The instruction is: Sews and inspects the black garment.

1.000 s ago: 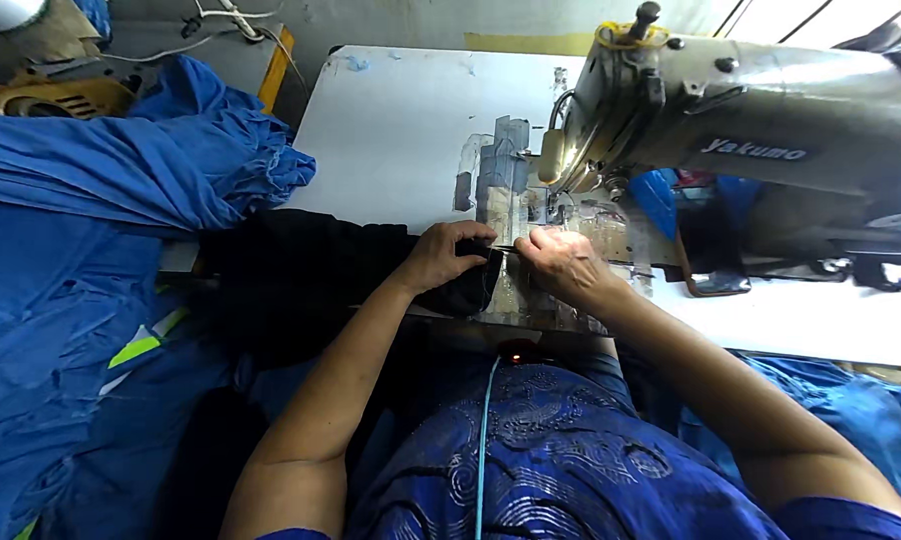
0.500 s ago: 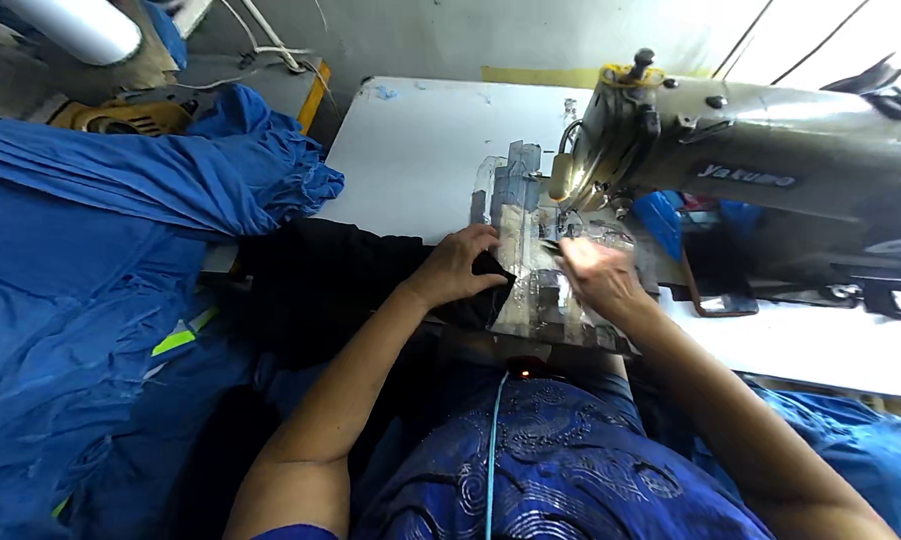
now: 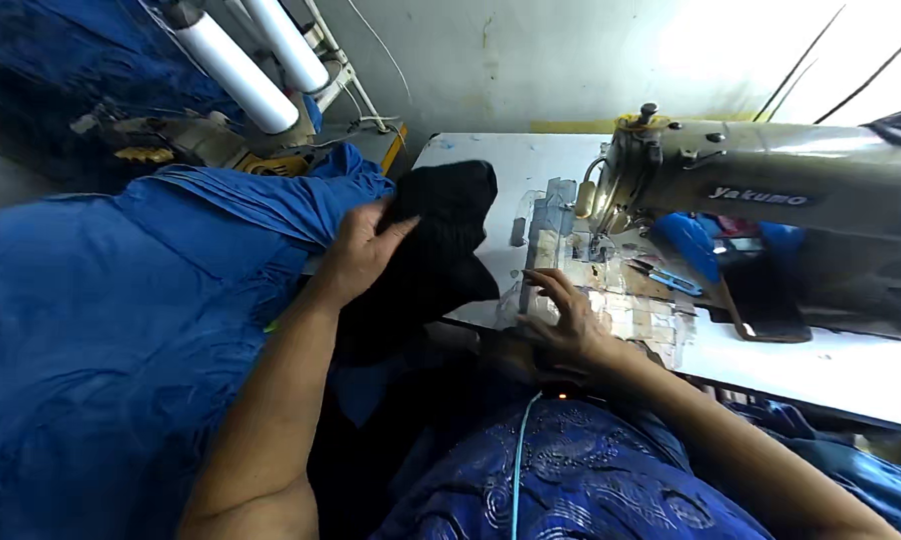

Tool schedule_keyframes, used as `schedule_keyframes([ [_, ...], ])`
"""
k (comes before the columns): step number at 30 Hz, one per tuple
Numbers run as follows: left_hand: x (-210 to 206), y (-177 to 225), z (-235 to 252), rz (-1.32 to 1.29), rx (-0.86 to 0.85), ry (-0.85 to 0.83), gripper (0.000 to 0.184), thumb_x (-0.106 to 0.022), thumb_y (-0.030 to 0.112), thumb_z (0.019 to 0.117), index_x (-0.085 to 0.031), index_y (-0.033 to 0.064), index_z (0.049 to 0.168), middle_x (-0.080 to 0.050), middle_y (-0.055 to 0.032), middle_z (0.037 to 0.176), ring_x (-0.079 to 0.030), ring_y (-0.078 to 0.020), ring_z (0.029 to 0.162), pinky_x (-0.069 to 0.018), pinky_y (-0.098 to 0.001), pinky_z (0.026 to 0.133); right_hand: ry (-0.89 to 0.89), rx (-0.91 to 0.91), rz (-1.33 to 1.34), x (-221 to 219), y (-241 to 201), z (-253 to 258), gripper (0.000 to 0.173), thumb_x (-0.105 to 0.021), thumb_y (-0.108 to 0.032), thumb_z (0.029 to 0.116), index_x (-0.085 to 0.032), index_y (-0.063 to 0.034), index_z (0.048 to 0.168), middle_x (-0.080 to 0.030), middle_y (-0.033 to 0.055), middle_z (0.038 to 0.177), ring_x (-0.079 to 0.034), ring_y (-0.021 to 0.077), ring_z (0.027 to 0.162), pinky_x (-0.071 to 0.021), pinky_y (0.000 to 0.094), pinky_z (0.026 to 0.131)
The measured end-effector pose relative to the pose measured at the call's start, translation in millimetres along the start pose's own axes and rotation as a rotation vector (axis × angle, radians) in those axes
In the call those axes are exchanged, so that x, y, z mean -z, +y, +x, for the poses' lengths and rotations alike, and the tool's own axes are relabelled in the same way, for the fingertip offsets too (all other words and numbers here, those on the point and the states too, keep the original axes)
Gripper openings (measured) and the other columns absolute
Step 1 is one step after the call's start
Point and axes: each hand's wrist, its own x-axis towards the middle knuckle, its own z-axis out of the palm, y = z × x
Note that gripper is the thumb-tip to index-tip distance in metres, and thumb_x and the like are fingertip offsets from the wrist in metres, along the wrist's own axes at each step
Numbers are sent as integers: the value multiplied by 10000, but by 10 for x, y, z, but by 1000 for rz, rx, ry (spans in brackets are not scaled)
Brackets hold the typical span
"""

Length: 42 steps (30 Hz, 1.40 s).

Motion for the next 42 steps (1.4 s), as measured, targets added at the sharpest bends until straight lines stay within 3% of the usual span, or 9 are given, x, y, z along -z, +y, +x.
schedule_keyframes([
  [5, 581, 527, -80, -302, 39, -4, 225, -423, 166, 1083, -642, 192, 1131, -710, 191, 981, -668, 87, 922, -579, -169, 864, 162, 77, 559, -401, -806, 512, 940, -729, -384, 910, -222, 88, 1545, -485, 197, 1462, -617, 96, 1185, -554, 269, 953],
  [10, 712, 639, -160, -230, 8, 81, 251, -371, 186, 1101, -618, 182, 1144, -672, 188, 971, -639, 101, 927, -552, -151, 879, 135, 166, 635, -30, -1143, 953, 595, -737, -23, 879, -488, 33, 1416, -652, 86, 1271, -651, 73, 1102, -552, 266, 973],
  [15, 923, 312, -145, -32, 26, 432, 355, -421, 270, 1104, -617, 104, 859, -639, 101, 766, -561, 50, 648, -482, -156, 608, 65, 226, 687, 624, -1427, 1204, 107, -640, -48, 963, -696, -130, 1002, -744, -99, 856, -697, -2, 761, -612, 230, 732],
  [20, 377, 640, -377, -158, -252, 130, 875, -637, 662, 887, -478, -48, 1374, -621, -77, 1288, -613, -98, 1174, -537, -298, 980, -135, 303, 408, 828, -1541, 1562, 128, -600, -112, 1021, -701, -32, 1018, -697, -61, 828, -653, -14, 739, -574, 197, 712],
  [27, -117, 653, -463, -305, -102, 89, 854, -774, 62, 817, -295, -5, 1521, -588, -125, 1346, -660, -80, 1116, -571, -236, 951, -262, 96, 487, 864, -1581, 1794, 205, -528, -177, 1069, -694, -59, 1048, -711, -40, 844, -681, 39, 752, -600, 246, 715],
  [31, 428, 220, -452, -71, -1, -16, 279, -692, -30, 825, -669, -57, 1101, -713, -110, 946, -682, -97, 847, -578, -312, 802, -468, 45, 479, 983, -1519, 1747, 235, -484, -177, 1076, -675, -121, 951, -690, -77, 779, -662, 7, 689, -589, 213, 645],
  [34, 1180, -186, -475, -162, -91, -280, 167, -596, 24, 805, -719, 133, 836, -715, 107, 778, -656, 53, 720, -572, -167, 680, -750, 55, 191, 1066, -1408, 1611, 95, -709, -173, 889, -692, -83, 915, -680, -46, 756, -644, 19, 673, -568, 225, 624],
  [37, 1718, -128, -432, -84, -239, -431, 211, -578, 77, 795, -757, 172, 849, -732, 141, 794, -666, 70, 727, -566, -129, 669, -757, 301, -364, 980, -1304, 1429, 169, -831, -224, 805, -746, -79, 794, -676, 19, 673, -654, 144, 628, -543, 381, 587],
  [42, 1691, 221, -465, 332, -223, -517, 127, -623, 167, 744, -749, 179, 742, -709, 90, 735, -669, -5, 735, -572, -276, 803, -749, 364, -829, 1037, -1221, 1511, 233, -648, -205, 1005, -722, -22, 882, -695, 155, 841, -693, 357, 816, -520, 555, 717],
])
